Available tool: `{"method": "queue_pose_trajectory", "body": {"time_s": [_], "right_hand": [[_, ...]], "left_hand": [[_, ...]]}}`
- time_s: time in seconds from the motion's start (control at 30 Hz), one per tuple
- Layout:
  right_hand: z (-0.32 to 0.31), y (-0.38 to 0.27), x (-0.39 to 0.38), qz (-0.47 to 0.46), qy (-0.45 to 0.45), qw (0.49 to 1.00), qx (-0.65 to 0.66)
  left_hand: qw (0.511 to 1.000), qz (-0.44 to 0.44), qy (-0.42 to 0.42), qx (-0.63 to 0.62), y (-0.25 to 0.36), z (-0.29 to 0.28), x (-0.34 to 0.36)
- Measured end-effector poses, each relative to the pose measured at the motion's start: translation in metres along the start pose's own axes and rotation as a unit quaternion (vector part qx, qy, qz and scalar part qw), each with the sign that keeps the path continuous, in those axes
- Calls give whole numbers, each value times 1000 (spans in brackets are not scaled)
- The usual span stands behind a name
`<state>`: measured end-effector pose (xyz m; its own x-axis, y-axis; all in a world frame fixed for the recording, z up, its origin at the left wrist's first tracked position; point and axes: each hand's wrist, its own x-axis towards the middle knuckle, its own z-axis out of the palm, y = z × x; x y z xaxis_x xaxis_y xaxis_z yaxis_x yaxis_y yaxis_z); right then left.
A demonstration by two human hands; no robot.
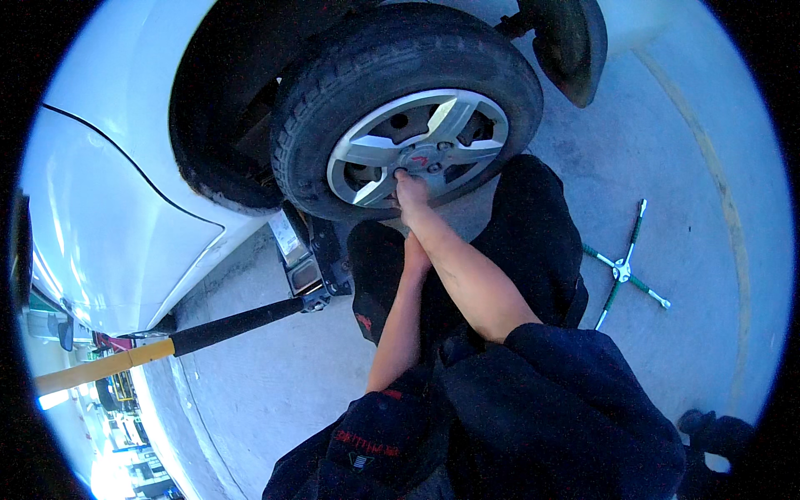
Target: The person mounts a tire onto a car wheel hub, places a hubcap over the wheel, and tightens the lug nuts by hand and with a lug wrench. The car is raised on a floor jack during the process.
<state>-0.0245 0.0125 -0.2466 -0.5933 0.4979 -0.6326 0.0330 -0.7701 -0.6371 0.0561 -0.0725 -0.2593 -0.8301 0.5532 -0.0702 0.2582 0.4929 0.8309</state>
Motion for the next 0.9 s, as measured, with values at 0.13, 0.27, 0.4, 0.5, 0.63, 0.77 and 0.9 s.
{"method": "queue_pose_trajectory", "body": {"time_s": [0.13,0.27,0.4,0.5,0.63,0.77,0.9], "right_hand": [[-12,3,14,69,-33,997,-6],[1,0,-10,-13,15,999,-46],[-12,7,17,-21,-6,997,-72],[-6,14,4,26,-13,999,-35],[-4,16,7,-116,11,990,-83],[-7,20,25,-40,-39,992,-114],[7,6,-24,-47,15,996,-73]], "left_hand": [[998,-31,-29,54,2,-3,3],[998,-13,-9,55,-15,0,4],[999,6,-5,34,-4,3,2],[998,-12,-18,54,-6,-8,-1],[999,12,-18,27,-5,1,0],[999,16,-25,38,-13,-1,2],[998,-10,-30,50,-20,-6,-2]]}}
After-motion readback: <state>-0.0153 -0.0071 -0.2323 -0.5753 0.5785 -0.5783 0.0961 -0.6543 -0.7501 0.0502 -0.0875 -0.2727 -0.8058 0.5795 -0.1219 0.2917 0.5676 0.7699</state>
